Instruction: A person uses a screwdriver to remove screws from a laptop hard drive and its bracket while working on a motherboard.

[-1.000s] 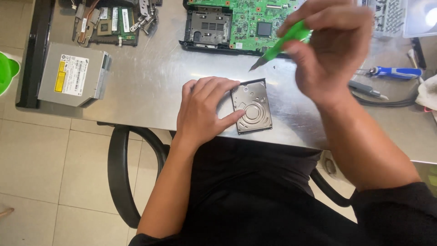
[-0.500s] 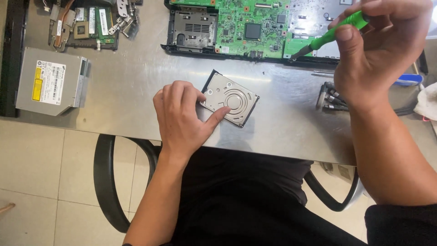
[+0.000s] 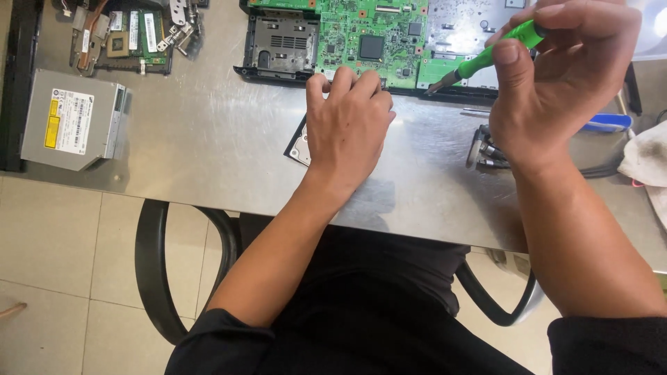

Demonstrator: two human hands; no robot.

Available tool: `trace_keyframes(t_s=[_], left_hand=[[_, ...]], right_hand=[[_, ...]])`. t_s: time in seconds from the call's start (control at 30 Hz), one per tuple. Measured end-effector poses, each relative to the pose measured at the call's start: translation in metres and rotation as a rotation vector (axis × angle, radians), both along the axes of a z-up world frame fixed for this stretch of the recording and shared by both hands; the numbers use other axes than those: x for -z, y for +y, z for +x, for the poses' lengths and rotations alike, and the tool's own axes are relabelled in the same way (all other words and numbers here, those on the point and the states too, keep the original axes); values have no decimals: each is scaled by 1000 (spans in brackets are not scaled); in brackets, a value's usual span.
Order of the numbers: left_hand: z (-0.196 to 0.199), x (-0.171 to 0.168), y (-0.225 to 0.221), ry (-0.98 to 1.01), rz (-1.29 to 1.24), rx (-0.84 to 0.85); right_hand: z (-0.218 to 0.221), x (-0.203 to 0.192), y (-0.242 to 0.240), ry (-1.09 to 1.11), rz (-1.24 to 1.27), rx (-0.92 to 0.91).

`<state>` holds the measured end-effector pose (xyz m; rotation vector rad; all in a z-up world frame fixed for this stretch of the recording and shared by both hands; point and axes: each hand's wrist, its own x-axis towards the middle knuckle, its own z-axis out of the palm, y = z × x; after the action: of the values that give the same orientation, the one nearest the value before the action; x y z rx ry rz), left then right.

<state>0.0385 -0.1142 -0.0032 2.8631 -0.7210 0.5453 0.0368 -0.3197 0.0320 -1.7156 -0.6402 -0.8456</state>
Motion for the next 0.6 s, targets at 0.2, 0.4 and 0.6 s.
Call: trace_keyframes(t_s=[0.2,0.4,0.6], left_hand=[[7,5,2,6,-16,86],[-13,-18,31,328,-693,362],[-34,-12,41,279,-883,254]], right_hand=[[-5,-2,7,-8,52,4],[-10,-15,13,-105,64,-114],[-14,-20,21,-185,56,-112]])
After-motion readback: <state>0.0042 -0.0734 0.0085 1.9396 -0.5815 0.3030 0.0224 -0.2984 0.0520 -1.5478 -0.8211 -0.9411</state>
